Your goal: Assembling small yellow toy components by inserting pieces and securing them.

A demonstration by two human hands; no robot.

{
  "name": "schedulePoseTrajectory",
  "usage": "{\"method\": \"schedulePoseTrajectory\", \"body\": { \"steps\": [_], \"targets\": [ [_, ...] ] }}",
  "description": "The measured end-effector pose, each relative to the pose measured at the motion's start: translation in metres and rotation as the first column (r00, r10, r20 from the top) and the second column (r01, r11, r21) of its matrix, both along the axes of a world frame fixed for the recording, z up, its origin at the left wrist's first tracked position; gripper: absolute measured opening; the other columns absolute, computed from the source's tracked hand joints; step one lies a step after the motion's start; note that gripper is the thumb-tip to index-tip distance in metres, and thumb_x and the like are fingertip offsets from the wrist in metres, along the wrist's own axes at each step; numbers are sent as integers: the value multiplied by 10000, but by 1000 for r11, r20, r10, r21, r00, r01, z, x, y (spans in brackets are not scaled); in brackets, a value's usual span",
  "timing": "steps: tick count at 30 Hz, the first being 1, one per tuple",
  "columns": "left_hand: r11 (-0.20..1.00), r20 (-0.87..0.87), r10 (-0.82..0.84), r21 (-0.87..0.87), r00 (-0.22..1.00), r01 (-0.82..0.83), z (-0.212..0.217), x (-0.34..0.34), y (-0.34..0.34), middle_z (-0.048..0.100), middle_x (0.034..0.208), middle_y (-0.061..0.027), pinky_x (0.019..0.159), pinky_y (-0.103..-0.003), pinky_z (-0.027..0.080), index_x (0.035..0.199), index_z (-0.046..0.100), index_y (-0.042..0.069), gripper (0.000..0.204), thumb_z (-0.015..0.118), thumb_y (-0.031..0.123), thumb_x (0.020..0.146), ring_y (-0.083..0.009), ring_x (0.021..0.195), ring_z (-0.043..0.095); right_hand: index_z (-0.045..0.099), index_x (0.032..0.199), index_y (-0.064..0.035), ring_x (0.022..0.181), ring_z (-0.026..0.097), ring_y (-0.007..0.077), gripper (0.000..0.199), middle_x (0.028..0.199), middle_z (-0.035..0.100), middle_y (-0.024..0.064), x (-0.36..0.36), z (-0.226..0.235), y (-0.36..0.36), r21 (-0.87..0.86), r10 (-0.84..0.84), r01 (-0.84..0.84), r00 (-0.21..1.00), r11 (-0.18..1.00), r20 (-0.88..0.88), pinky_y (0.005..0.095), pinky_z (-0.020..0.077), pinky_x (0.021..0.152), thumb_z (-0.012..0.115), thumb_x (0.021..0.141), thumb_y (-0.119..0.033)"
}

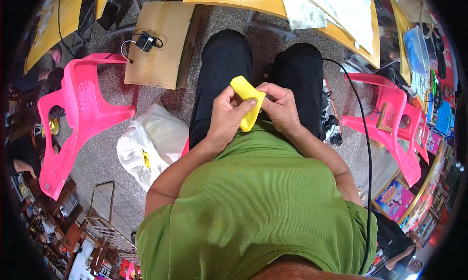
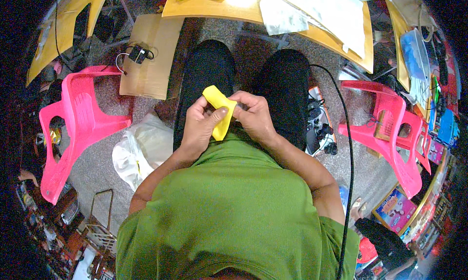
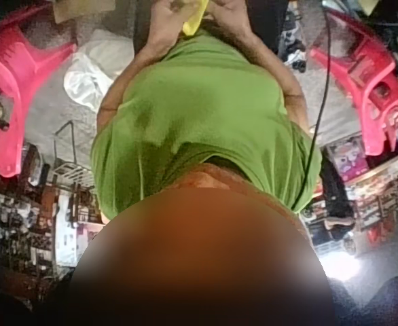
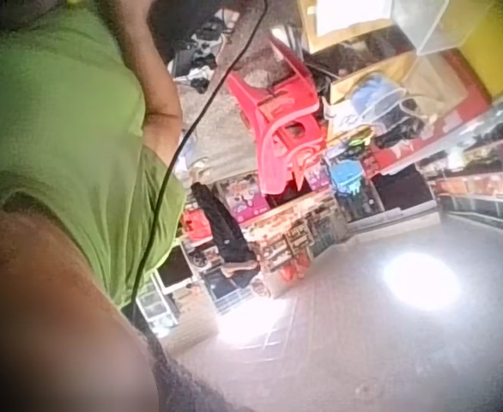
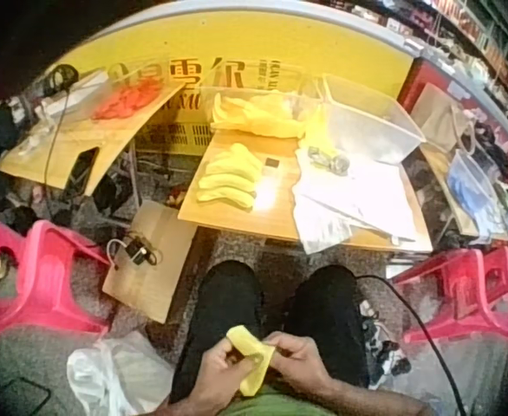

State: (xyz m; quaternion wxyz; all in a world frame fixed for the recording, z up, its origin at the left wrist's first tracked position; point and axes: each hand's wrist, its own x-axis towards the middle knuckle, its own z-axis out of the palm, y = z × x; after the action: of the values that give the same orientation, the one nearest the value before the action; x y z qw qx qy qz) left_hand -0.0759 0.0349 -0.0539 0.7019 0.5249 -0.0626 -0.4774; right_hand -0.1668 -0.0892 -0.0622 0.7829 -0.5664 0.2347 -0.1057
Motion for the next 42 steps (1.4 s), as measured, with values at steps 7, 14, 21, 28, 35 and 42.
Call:
{"method": "schedulePoseTrajectory", "body": {
  "steps": [7, 14, 21, 28, 35, 42],
  "targets": [
    [990, 109, 122, -86, 986, -113, -2, -8, -3, 524, 1027, -70, 796, -254, 478, 1190, 385, 13, 540, 701, -5, 752, -107, 903, 552, 617, 840, 9, 765, 551, 82, 63, 813, 602, 20, 3, -3, 4, -146, -52, 59, 997, 988, 47, 225, 441, 683, 627, 807, -43],
    [990, 23, 53, -132, 998, -49, -2, -10, -6, 487, 1098, -78, 887, -287, 437, 1310, 267, 26, 693, 683, -28, 758, -149, 1010, 516, 598, 801, 7, 719, 516, 72, 80, 776, 582, 13, 8, -17, 4, -83, -107, 108, 994, 991, 23, 219, 426, 659, 561, 739, 42],
    [985, -26, 39, -169, 999, -43, -3, -7, -8, 511, 1101, -72, 872, -271, 442, 1306, 295, 29, 579, 625, 24, 831, -131, 986, 531, 564, 764, 4, 658, 466, 65, 80, 711, 532, -3, 6, -23, 1, -157, -98, 76, 986, 985, -132, 219, 395, 591, 564, 683, 5],
    [992, -285, 22, -110, 958, -56, -18, 2, -2, 620, 856, -41, 688, -260, 501, 963, 566, 30, 211, 499, 229, 942, -112, 742, 602, 571, 807, 2, 658, 497, 79, 121, 727, 547, 14, 8, -4, -7, -231, -39, -33, 953, 972, -299, 237, 421, 553, 609, 696, -26],
    [988, -370, 104, -70, 923, -140, -16, 2, -5, 631, 868, -55, 656, -254, 498, 993, 580, 12, 240, 497, 231, 942, -110, 732, 602, 535, 1032, 4, 739, 573, 107, 311, 874, 588, 62, 0, 17, -3, 18, 15, -13, 991, 1000, -132, 238, 500, 594, 671, 755, -32],
    [997, -189, 67, -12, 980, -71, -22, 1, -1, 628, 808, -29, 602, -222, 462, 938, 615, -5, 224, 568, 211, 906, -85, 660, 577, 532, 1068, -17, 763, 567, 131, 337, 868, 583, 73, 7, 7, -3, -462, -55, 19, 997, 887, -63, 276, 479, 632, 646, 750, -4]
  ]
}}
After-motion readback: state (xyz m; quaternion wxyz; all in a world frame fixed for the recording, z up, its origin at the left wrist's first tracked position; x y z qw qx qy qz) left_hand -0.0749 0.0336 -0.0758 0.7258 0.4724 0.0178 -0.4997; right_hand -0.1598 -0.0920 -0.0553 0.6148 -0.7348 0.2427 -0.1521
